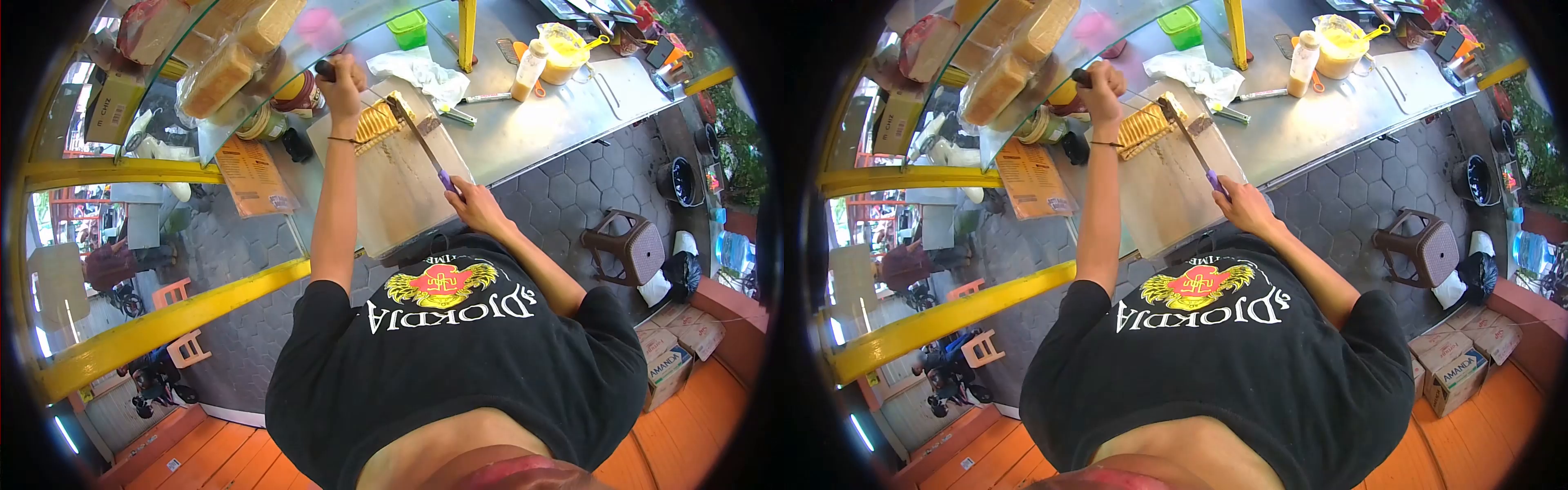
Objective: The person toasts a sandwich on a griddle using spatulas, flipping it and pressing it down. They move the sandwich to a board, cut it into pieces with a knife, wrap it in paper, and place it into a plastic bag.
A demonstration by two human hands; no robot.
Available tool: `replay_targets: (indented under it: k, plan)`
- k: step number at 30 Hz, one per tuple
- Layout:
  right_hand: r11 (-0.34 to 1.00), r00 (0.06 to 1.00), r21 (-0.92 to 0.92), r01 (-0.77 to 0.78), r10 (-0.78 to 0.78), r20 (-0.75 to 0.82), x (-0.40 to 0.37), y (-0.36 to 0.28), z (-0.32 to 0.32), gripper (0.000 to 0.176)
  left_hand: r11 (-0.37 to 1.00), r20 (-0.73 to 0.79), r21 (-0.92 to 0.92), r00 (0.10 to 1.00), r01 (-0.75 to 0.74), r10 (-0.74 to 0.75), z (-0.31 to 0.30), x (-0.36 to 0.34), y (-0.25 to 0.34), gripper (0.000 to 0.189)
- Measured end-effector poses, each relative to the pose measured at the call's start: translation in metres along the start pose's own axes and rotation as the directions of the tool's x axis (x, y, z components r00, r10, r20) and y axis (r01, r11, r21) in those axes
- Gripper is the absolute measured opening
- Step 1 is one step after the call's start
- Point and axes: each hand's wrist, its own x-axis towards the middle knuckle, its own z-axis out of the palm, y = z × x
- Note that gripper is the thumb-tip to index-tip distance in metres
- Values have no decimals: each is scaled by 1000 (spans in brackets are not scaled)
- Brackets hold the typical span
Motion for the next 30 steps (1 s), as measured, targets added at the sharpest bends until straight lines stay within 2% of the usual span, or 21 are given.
replay_targets:
  k: [1, 3, 5, 7, 9, 10, 12, 14, 16, 20, 23, 26, 30]
  plan:
    - [1000, 1000, -20, -13, 13, -22, -4, -2, -2, 28, 1000, -3, 1, 1000, 0, 0, -4, -1, 10, 39]
    - [999, 999, -38, -22, 20, -45, -13, -5, -7, 29, 1000, 87, 11, 996, 7, -8, -11, 1, 25, 39]
    - [996, 998, -87, -6, 1, -55, -24, -3, -12, 32, 999, 76, 43, 997, 24, -27, -23, 3, -5, 39]
    - [992, 1000, -125, -10, 7, -25, -29, -2, -9, 37, 978, -133, 208, 991, 21, 7, -24, -6, -44, 41]
    - [981, 996, -179, 74, -82, -36, -24, -3, -1, 36, 987, -135, 155, 991, 44, -23, -27, -8, -44, 41]
    - [980, 996, -184, 78, -86, -37, -14, -7, 1, 36, 985, -127, 166, 992, 43, -22, -26, -7, -44, 42]
    - [946, 992, -305, 109, -125, -32, 19, -22, 13, 35, 983, -116, 176, 993, 55, -34, -25, -11, -43, 43]
    - [936, 986, -337, 100, -138, -91, 73, -26, 32, 30, 979, -104, 194, 994, 54, -35, -22, -12, -43, 43]
    - [932, 985, -345, 109, -148, -87, 111, -45, 38, 26, 976, -97, 209, 995, 60, -40, -18, -14, -45, 42]
    - [952, 992, -294, 84, -108, -67, 79, -38, 40, 25, 967, -158, 254, 987, 10, 32, -23, -15, -51, 41]
    - [958, 980, -242, 151, -177, -90, 75, -30, 48, 26, 970, -180, 242, 983, -2, 47, -30, -11, -52, 40]
    - [957, 996, -285, 46, -65, -58, 145, -37, 66, 27, 980, -161, 192, 987, 43, -11, -29, -11, -50, 39]
    - [967, 994, -245, 73, -90, -58, 106, -37, 56, 30, 972, -180, 236, 982, -15, 59, -27, -17, -57, 40]
